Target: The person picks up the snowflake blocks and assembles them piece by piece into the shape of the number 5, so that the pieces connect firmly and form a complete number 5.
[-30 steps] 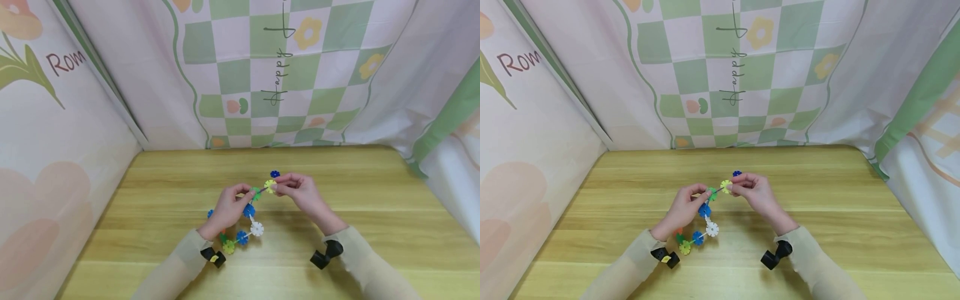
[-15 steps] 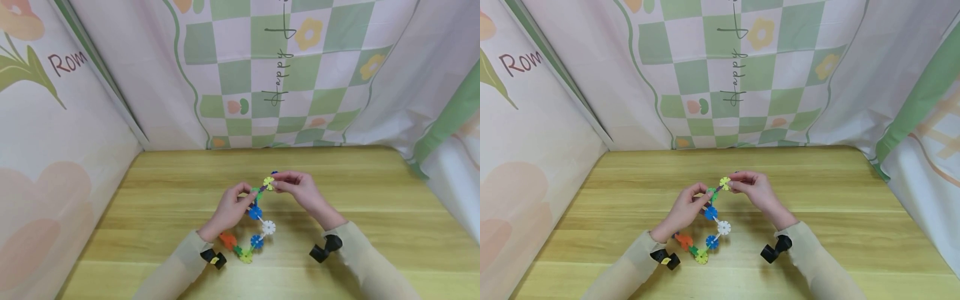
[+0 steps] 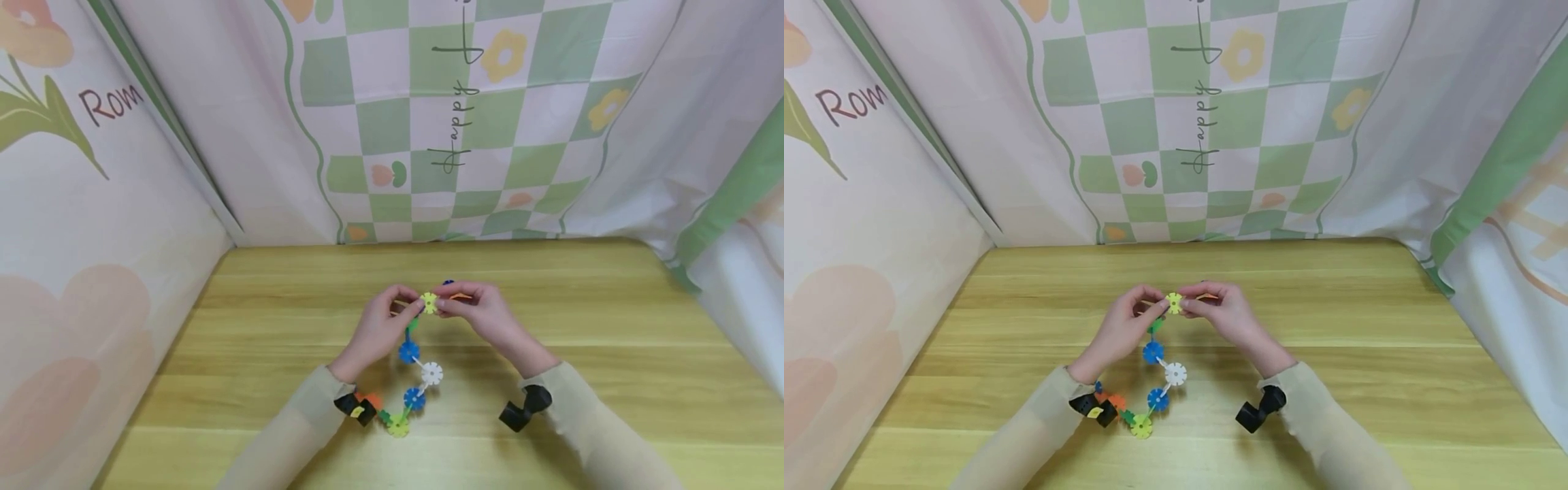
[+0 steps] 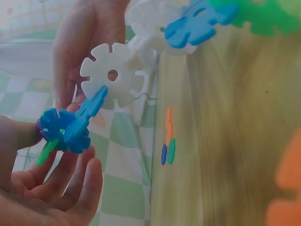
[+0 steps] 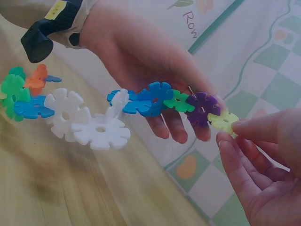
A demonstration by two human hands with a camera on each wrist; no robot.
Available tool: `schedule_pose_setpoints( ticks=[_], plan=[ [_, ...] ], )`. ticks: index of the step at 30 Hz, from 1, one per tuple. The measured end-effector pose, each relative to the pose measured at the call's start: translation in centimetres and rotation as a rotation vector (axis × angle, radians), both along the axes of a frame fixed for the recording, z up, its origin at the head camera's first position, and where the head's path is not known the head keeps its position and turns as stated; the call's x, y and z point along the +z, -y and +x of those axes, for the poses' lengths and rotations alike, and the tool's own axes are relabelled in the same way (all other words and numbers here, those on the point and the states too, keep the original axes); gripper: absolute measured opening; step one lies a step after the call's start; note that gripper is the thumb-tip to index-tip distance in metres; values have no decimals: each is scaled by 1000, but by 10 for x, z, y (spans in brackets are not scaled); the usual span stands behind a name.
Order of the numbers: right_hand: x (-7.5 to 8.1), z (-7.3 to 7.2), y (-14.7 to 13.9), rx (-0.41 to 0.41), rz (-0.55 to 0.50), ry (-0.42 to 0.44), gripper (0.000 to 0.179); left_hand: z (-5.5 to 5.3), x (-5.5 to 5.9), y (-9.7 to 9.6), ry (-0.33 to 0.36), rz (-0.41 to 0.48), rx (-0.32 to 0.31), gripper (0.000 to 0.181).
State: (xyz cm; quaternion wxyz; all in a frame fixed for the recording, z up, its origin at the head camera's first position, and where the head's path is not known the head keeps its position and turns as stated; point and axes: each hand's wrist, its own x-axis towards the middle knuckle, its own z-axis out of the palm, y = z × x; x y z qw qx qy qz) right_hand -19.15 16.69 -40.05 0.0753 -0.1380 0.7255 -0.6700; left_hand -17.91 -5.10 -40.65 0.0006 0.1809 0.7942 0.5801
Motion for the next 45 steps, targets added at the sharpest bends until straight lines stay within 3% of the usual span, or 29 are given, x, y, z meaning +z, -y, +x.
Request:
schedule_pose_setpoints(
  ticks=[4, 9, 16, 22, 28, 36, 45],
  plan=[
    [0, -1, -4, -2, -1, -9, 31, 0, 1, -1, 9, 18, -3, 14],
    [-1, -13, -22, -90, 58, -18, 42, 0, 1, 2, 27, 53, -6, 12],
    [-16, -40, -53, -174, 360, -10, 46, -1, 0, 6, 31, 56, 0, 12],
    [-35, -52, -68, -177, 487, 21, 47, -1, -2, 6, 23, 68, -18, 15],
    [-45, -57, -73, -184, 596, -28, 45, -1, -3, 6, 17, 81, -32, 17],
    [-44, -58, -73, -192, 663, 8, 40, 0, -4, 7, 19, 75, -40, 17],
    [-47, -57, -72, -206, 658, -54, 34, 1, -4, 7, 14, 67, -45, 17]
  ],
)
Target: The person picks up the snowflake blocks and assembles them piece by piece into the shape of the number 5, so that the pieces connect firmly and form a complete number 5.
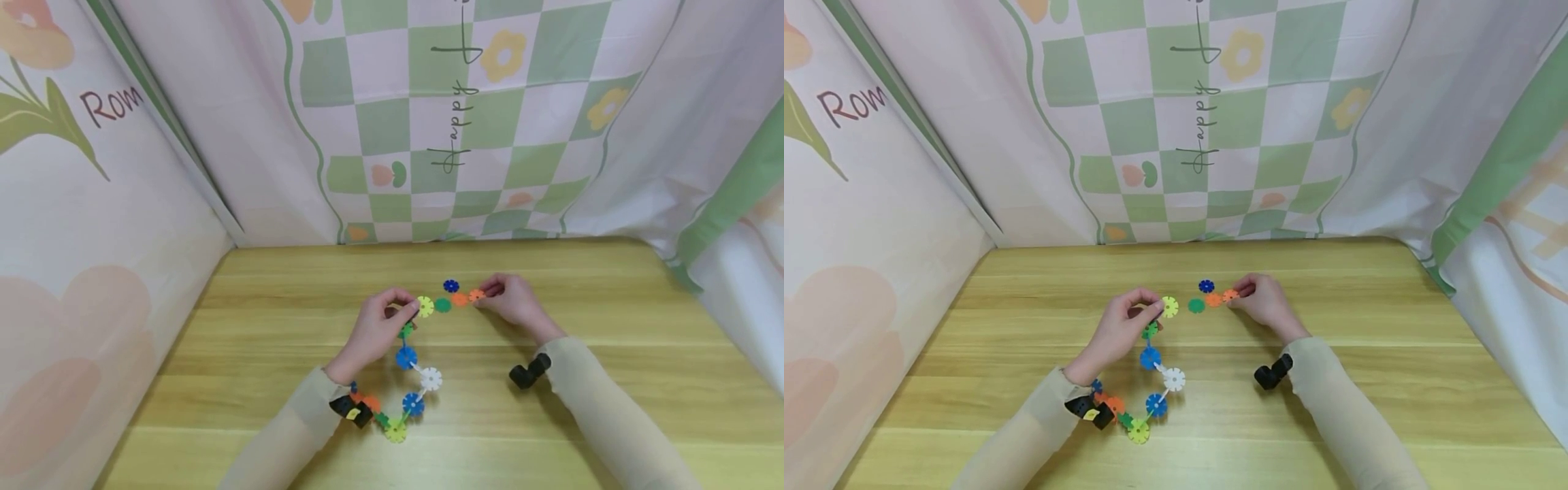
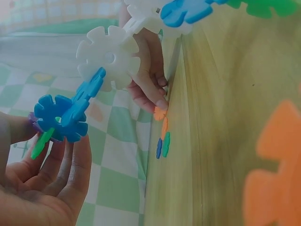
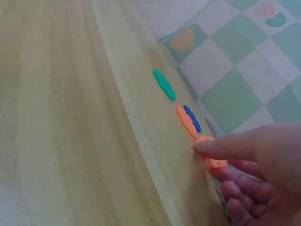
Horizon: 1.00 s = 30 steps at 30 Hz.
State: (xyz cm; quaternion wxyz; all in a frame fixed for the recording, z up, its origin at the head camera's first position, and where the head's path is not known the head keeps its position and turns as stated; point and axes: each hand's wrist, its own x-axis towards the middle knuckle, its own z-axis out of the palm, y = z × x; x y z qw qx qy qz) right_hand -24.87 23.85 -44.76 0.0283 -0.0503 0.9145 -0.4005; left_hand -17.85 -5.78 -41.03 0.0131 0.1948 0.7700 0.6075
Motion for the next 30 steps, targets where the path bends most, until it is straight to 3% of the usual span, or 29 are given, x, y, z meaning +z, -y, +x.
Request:
schedule_pose_setpoints(
  ticks=[10, 23, 30],
  plan=[
    [10, 12, 6, 1, -148, -10, 31, 1, 0, 0, 18, -4, 16, 16],
    [33, 32, 22, 37, -195, -89, 24, 1, 0, -1, 21, -2, 13, 17],
    [41, 45, 35, 91, -283, -126, 20, 1, 0, -1, 19, -8, 13, 17]
  ],
)
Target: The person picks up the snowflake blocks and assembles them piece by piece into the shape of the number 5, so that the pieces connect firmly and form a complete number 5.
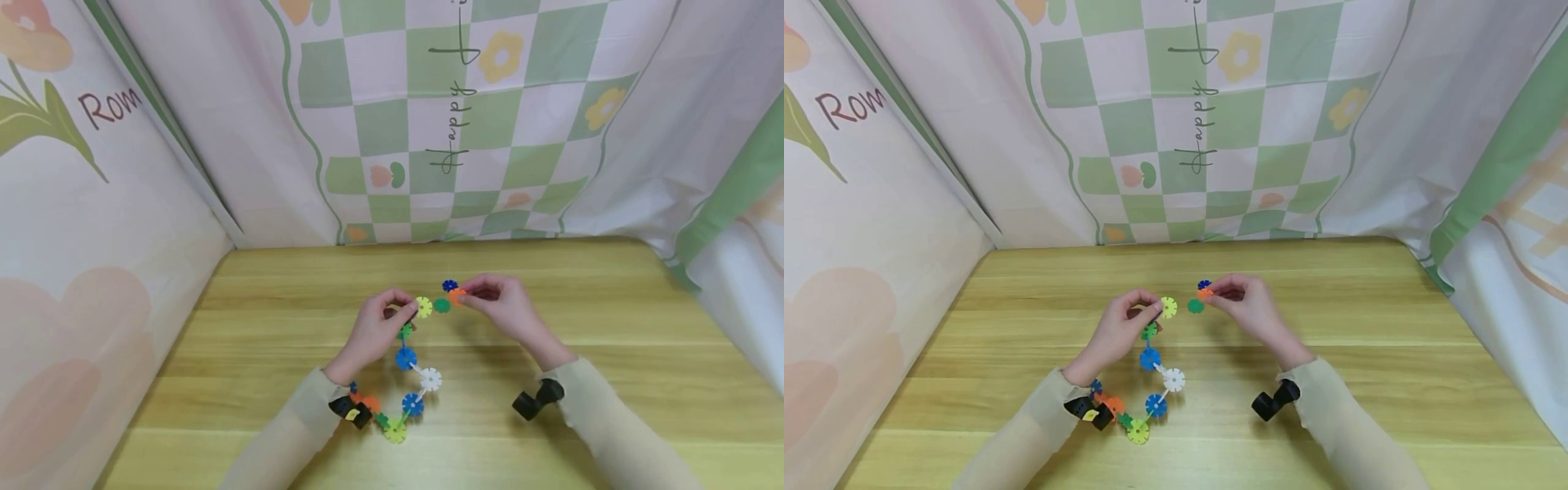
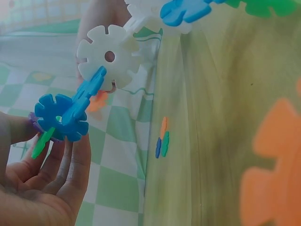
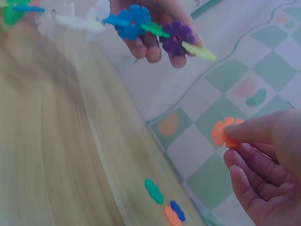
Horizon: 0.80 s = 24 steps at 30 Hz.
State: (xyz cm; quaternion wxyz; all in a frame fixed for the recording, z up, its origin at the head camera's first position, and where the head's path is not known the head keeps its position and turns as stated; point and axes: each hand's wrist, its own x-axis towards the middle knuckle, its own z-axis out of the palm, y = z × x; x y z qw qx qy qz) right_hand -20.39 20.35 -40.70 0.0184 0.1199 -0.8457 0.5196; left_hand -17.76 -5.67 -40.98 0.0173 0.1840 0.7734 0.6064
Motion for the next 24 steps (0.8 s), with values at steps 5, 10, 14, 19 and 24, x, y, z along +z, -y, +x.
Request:
schedule_pose_setpoints(
  ticks=[5, 10, 14, 19, 24],
  plan=[
    [5, 11, 9, 44, -58, -19, 18, 0, 0, 0, 1, 8, -3, 17],
    [7, 18, 18, 86, -115, -48, 12, -1, 0, 0, 2, 8, -4, 18],
    [6, 21, 23, 111, -141, -87, 9, -1, 0, 0, 4, 13, -11, 18],
    [2, 24, 26, 137, -169, -150, 9, -2, -1, 1, 6, 16, -16, 18],
    [0, 26, 29, 134, -181, -216, 12, -1, 0, 0, 5, 12, -8, 19]
  ],
)
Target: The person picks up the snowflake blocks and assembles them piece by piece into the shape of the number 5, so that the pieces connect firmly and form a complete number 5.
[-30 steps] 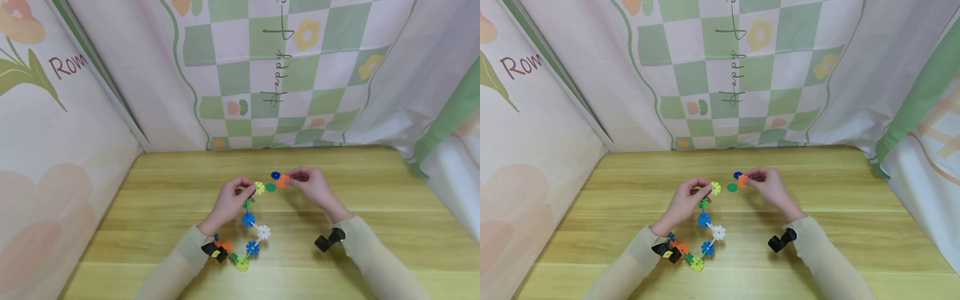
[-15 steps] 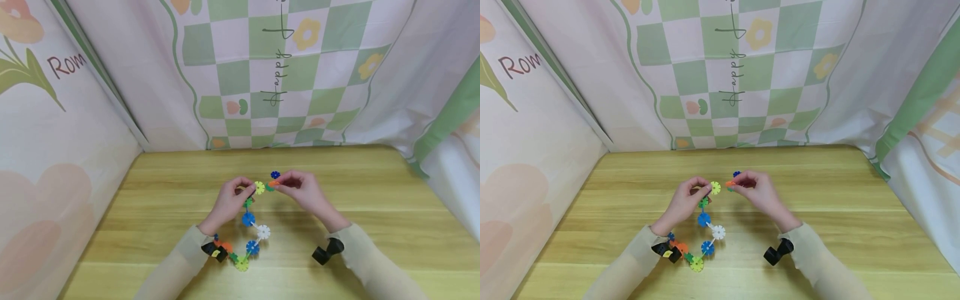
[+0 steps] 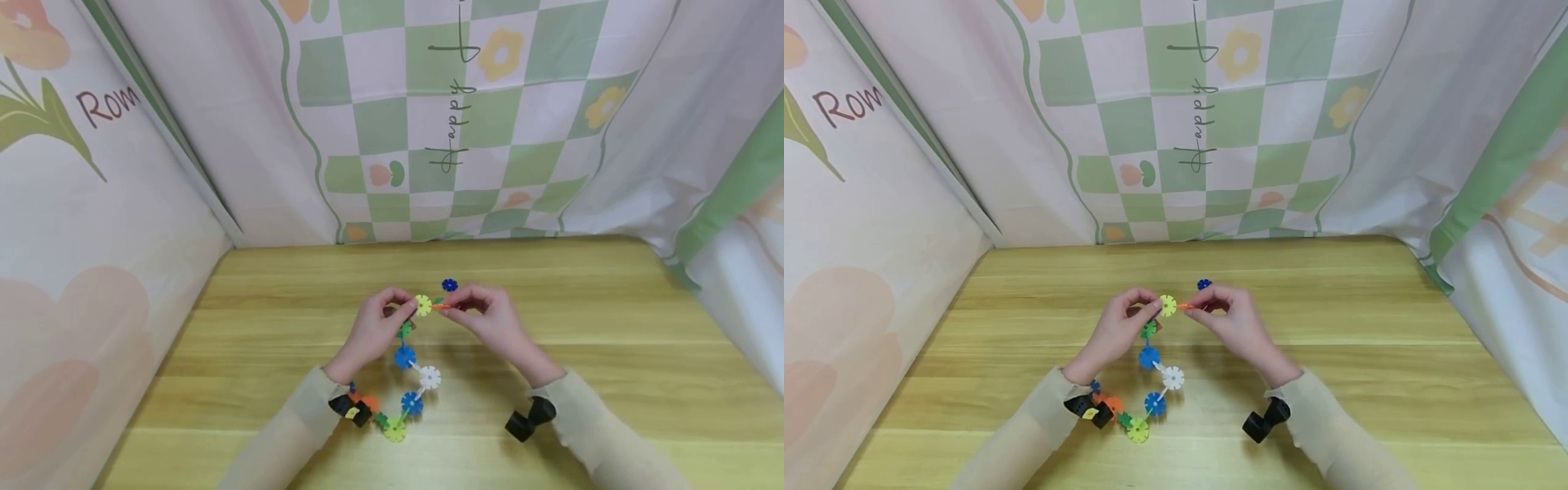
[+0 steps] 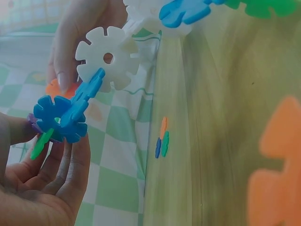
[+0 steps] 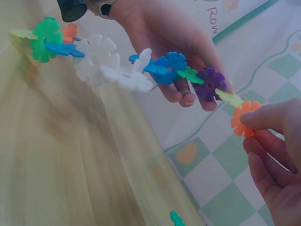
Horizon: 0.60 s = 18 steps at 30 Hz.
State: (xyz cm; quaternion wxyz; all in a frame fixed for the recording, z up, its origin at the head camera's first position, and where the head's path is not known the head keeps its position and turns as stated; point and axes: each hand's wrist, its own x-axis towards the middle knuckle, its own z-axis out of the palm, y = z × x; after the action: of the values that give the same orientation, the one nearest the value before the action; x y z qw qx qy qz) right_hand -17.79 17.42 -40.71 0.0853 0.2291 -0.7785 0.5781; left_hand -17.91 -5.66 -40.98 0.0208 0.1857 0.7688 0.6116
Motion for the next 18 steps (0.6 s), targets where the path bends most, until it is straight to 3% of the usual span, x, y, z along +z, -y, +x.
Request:
schedule_pose_setpoints(
  ticks=[4, 11, 18],
  plan=[
    [2, 4, 4, -18, -7, -44, 15, 1, 1, -3, -1, -11, -2, 19],
    [27, 19, 13, 2, -17, -93, 13, 1, 2, -6, -8, -32, 1, 18],
    [18, 10, 5, 13, 33, -107, 15, 2, 3, -8, -29, -24, -16, 19]
  ],
)
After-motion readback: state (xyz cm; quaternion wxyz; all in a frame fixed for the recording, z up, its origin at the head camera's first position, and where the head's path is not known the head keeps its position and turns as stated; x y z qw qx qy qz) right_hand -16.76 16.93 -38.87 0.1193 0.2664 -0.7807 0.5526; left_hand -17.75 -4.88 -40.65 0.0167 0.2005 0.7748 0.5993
